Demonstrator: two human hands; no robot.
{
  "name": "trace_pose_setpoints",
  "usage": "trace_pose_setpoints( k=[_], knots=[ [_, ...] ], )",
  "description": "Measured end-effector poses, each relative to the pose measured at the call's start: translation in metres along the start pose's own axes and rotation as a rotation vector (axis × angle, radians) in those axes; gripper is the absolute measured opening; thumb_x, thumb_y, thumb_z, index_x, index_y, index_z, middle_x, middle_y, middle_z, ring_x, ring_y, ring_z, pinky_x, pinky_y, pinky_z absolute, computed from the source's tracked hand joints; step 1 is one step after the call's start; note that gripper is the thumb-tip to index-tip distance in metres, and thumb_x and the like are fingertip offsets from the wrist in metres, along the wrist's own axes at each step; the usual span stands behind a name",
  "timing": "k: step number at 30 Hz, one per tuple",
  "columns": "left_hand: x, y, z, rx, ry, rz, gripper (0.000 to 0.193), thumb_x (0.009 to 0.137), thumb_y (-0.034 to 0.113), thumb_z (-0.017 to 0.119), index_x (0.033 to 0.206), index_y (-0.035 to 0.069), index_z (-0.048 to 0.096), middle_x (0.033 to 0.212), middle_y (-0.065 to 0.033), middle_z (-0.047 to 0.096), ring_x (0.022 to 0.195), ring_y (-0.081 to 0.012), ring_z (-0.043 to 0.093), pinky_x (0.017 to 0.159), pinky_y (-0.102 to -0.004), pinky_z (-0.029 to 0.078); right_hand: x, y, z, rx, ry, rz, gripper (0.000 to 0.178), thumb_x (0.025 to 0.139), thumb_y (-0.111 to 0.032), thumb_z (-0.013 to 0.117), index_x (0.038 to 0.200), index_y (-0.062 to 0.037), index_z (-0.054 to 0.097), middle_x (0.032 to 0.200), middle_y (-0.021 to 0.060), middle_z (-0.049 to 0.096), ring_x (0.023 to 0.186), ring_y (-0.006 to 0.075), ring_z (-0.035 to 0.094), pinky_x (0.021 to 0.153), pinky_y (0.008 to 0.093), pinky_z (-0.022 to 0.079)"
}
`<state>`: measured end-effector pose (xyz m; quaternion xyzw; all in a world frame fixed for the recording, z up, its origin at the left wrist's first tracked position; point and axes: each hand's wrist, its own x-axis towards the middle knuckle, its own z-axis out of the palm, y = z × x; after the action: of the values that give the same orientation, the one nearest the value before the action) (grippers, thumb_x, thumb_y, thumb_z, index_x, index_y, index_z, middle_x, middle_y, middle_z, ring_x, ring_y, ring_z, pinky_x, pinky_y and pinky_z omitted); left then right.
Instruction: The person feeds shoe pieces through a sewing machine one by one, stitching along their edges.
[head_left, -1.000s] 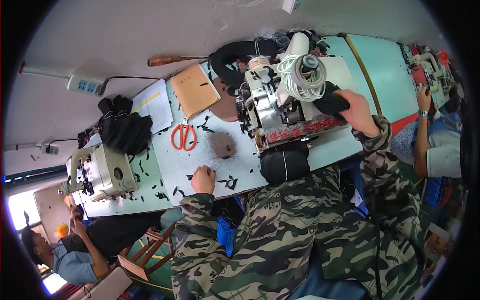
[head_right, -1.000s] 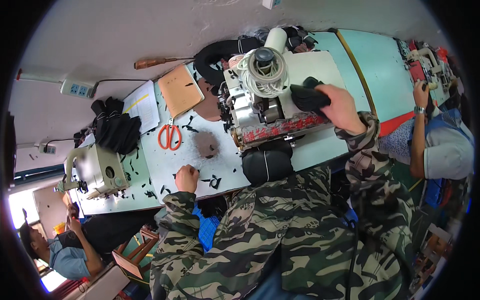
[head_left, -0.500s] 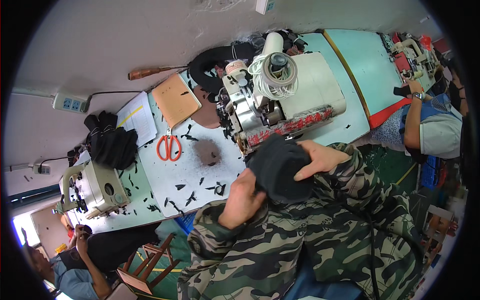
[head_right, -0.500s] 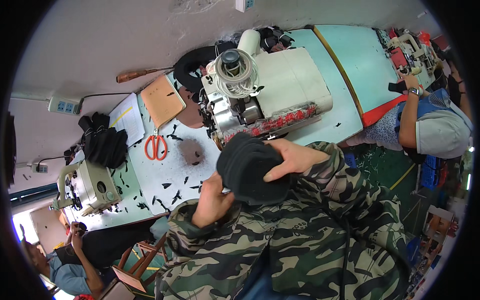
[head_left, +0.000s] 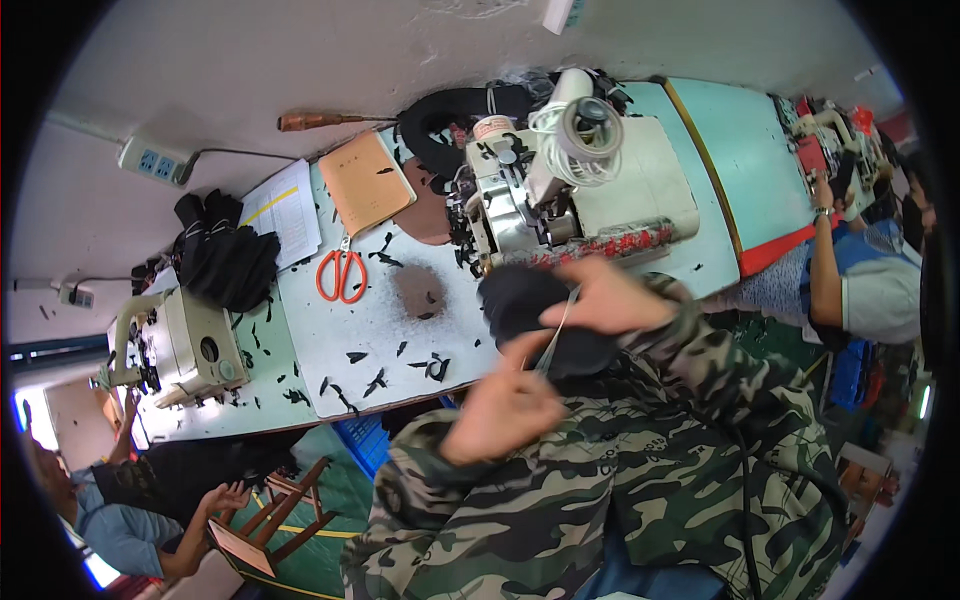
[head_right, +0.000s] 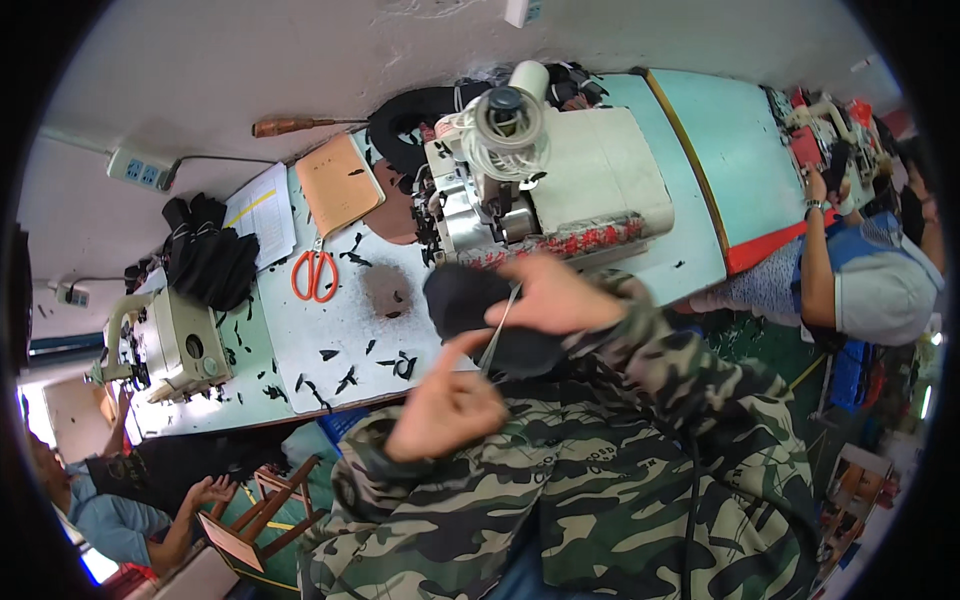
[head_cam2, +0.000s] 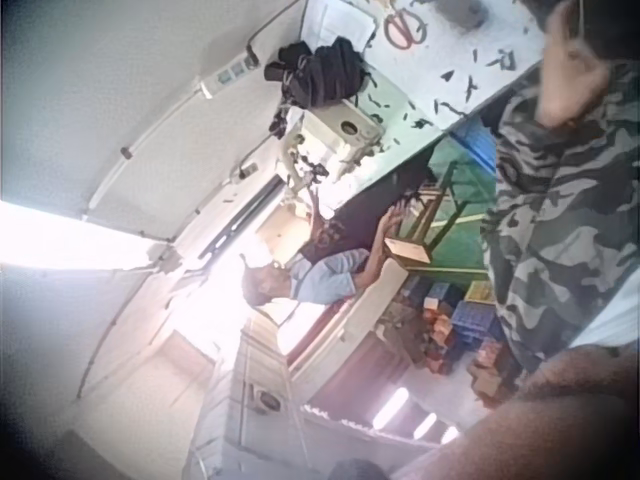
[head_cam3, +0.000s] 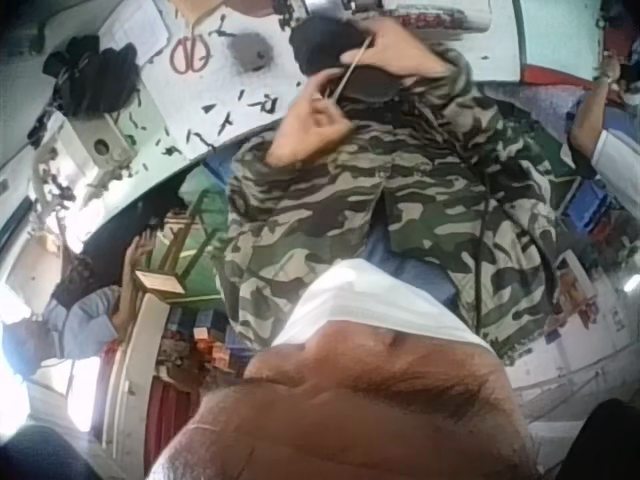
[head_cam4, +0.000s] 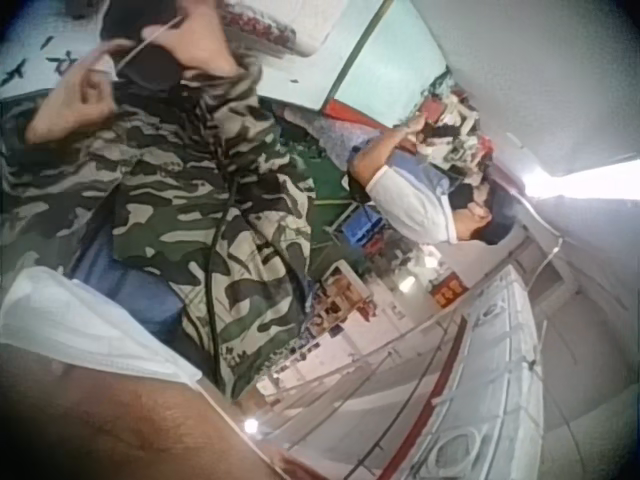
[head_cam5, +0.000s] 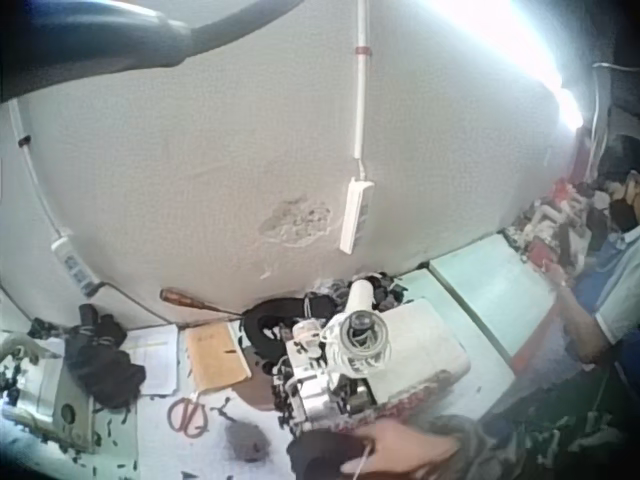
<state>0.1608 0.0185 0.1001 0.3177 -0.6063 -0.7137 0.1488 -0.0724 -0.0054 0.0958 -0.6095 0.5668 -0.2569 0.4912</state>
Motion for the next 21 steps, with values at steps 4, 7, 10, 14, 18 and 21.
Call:
trace_pose_setpoints(
  k=[4, 7, 10, 14, 18, 21],
  knots=[
    [-0.006, -0.096, -0.06, 0.017, 0.448, -0.193, 0.023, 0.073, 0.006, 0.076, 0.089, 0.001, 0.06, 0.059, 0.0035, 0.054, 0.057, -0.0039, 0.048, 0.048, -0.0229, 0.038, -0.015, -0.035, -0.034, 0.347, -0.184, 0.026, 0.05, 0.075, -0.021, 0.075, 0.114, 0.0064, 0.057, 0.098, 0.0127, 0.069, 0.092, 0.0228, 0.065, 0.084, 0.032, 0.05],
    [0.035, -0.037, -0.009, 0.104, 0.613, 0.11, 0.026, 0.071, 0.014, 0.081, 0.079, 0.003, 0.059, 0.055, 0.0001, 0.047, 0.049, -0.0088, 0.043, 0.044, -0.027, 0.035, 0.014, -0.005, 0.031, -0.053, -0.715, -0.152, 0.042, 0.075, -0.016, 0.071, 0.11, 0.0033, 0.06, 0.091, 0.0158, 0.067, 0.076, 0.0242, 0.063, 0.069, 0.0325, 0.048],
    [0.008, -0.048, -0.008, 0.392, 1.111, 0.208, 0.026, 0.074, 0.017, 0.079, 0.07, 0.003, 0.058, 0.051, -0.0009, 0.043, 0.047, -0.0086, 0.038, 0.044, -0.0262, 0.032, 0.024, -0.017, 0.042, -0.082, -0.374, -0.082, 0.037, 0.072, -0.003, 0.065, 0.109, 0.0009, 0.062, 0.09, 0.017, 0.067, 0.084, 0.0176, 0.066, 0.077, 0.032, 0.051],
    [-0.026, -0.037, 0.032, -0.049, 0.951, -0.022, 0.024, 0.08, 0.014, 0.074, 0.07, 0.001, 0.056, 0.058, -0.0016, 0.054, 0.053, -0.0037, 0.044, 0.048, -0.024, 0.037, 0.019, -0.017, 0.052, -0.458, 0.063, -0.31, 0.046, 0.07, -0.001, 0.067, 0.115, 0.0002, 0.061, 0.1, 0.0181, 0.066, 0.093, 0.0281, 0.067, 0.082, 0.0338, 0.051],
    [-0.057, -0.067, 0.029, -0.413, 0.767, -0.033, 0.02, 0.078, 0.006, 0.072, 0.086, 0.003, 0.054, 0.055, 0.0034, 0.047, 0.049, -0.0042, 0.04, 0.048, -0.0224, 0.033, 0.036, -0.039, 0.046, -0.031, -0.141, 0.2, 0.04, 0.076, -0.007, 0.073, 0.114, -0.0021, 0.061, 0.102, 0.0103, 0.069, 0.086, 0.0234, 0.069, 0.075, 0.0347, 0.055],
    [-0.076, -0.144, 0.01, -0.562, 0.823, -0.15, 0.021, 0.078, -0.001, 0.07, 0.081, 0.004, 0.05, 0.059, 0.0057, 0.046, 0.054, -0.0004, 0.039, 0.047, -0.0198, 0.031, 0.052, -0.084, 0.03, 0.228, -0.574, 0.037, 0.045, 0.082, -0.016, 0.073, 0.12, 0.0008, 0.055, 0.106, 0.0097, 0.068, 0.093, 0.0207, 0.066, 0.085, 0.0342, 0.052]
  ],
)
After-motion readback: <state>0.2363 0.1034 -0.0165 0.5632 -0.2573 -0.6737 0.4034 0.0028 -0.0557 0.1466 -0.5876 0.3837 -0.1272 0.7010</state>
